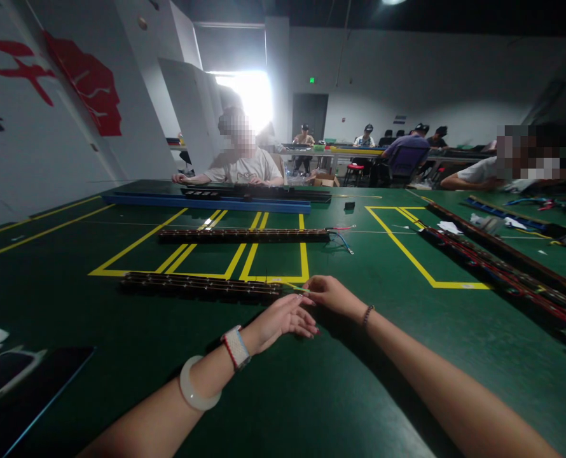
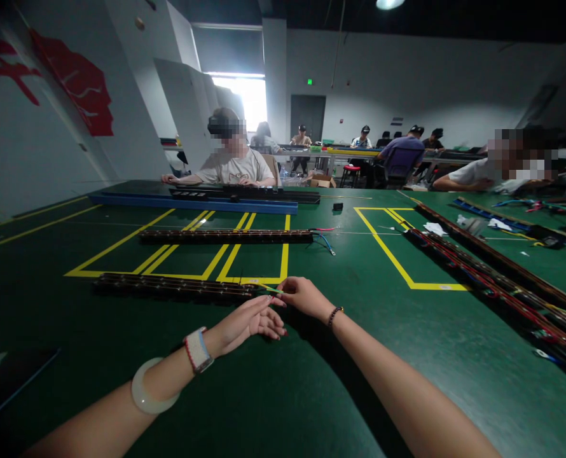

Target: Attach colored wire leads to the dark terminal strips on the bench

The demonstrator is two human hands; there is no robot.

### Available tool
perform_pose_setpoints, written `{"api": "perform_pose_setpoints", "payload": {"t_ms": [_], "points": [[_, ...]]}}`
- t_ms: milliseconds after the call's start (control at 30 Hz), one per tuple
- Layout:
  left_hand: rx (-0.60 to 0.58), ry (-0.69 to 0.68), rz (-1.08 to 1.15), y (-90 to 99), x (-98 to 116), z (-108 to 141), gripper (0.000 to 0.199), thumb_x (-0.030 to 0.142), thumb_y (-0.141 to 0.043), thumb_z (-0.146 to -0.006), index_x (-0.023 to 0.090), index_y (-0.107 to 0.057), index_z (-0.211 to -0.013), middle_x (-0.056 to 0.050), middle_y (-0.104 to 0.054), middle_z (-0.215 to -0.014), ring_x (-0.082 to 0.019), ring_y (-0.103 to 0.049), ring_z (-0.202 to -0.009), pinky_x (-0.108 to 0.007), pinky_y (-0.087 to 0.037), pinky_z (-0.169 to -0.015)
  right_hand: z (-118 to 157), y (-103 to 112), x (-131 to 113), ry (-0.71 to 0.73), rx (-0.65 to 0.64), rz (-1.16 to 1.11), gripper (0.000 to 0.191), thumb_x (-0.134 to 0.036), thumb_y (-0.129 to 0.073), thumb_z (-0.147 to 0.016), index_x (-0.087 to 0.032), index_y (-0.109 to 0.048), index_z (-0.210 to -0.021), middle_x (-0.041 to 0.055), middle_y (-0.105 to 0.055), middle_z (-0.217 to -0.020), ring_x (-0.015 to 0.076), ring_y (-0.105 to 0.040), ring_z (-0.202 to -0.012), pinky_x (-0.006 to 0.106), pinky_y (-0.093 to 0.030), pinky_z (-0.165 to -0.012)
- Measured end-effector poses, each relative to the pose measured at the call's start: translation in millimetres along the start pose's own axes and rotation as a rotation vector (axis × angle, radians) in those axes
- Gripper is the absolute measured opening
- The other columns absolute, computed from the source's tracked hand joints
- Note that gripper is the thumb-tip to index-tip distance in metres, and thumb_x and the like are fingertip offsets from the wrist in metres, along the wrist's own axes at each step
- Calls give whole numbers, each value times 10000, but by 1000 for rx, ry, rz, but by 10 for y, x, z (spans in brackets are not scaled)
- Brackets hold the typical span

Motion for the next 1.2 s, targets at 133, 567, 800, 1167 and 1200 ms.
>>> {"api": "perform_pose_setpoints", "payload": {"t_ms": [133, 567, 800, 1167, 1200], "points": [[76, 15, 225, 10, 0, -36, 411, 350, -396, -935, 15, -438, -1170, -260, -544, -1143, -266, -592, -1030, -423, -415, -960, 12, 38, -31, -2, 26, 32, 236, -291, -628, -773, -111, -628, -925, 43, -643, -809, 119, -560, -676, 221, -405, -586], [152, -74, 390, 50, -31, -54, 302, 317, -481, -909, 102, -494, -1120, -163, -570, -1143, -210, -593, -1011, -398, -429, -957, 224, -6, -542, 287, 202, 664, 179, -167, -535, -854, -210, -689, -935, 37, -647, -844, 154, -567, -777, 264, -377, -693], [263, -95, 410, 112, -27, -71, 278, 314, -470, -914, 78, -538, -1045, -109, -605, -963, -131, -604, -812, -235, -492, -716, 392, -329, -717, 583, 64, 1058, 169, -131, -487, -875, -123, -634, -959, 90, -608, -911, 182, -519, -822, 326, -354, -760], [356, -98, 389, 110, -15, -60, 140, 218, -504, -890, 80, -530, -887, -80, -611, -827, -119, -593, -668, -221, -468, -567, 470, -321, -826, 322, 75, 1102, 314, -258, -500, -883, -138, -534, -1172, 117, -598, -979, 209, -562, -815, 335, -392, -670], [356, -103, 384, 117, -21, -65, 148, 224, -503, -891, 78, -531, -890, -90, -615, -849, -129, -600, -691, -235, -477, -588, 477, -304, -827, 282, 55, 1101, 296, -245, -511, -874, -135, -546, -1147, 109, -607, -950, 209, -573, -792, 332, -389, -659]]}}
Point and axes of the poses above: each hand's wrist, its own z-axis away from the middle knuckle, its own y-axis out of the back of the hand, x = y × z, the point moved 4 cm from there along -z, towards the middle knuckle
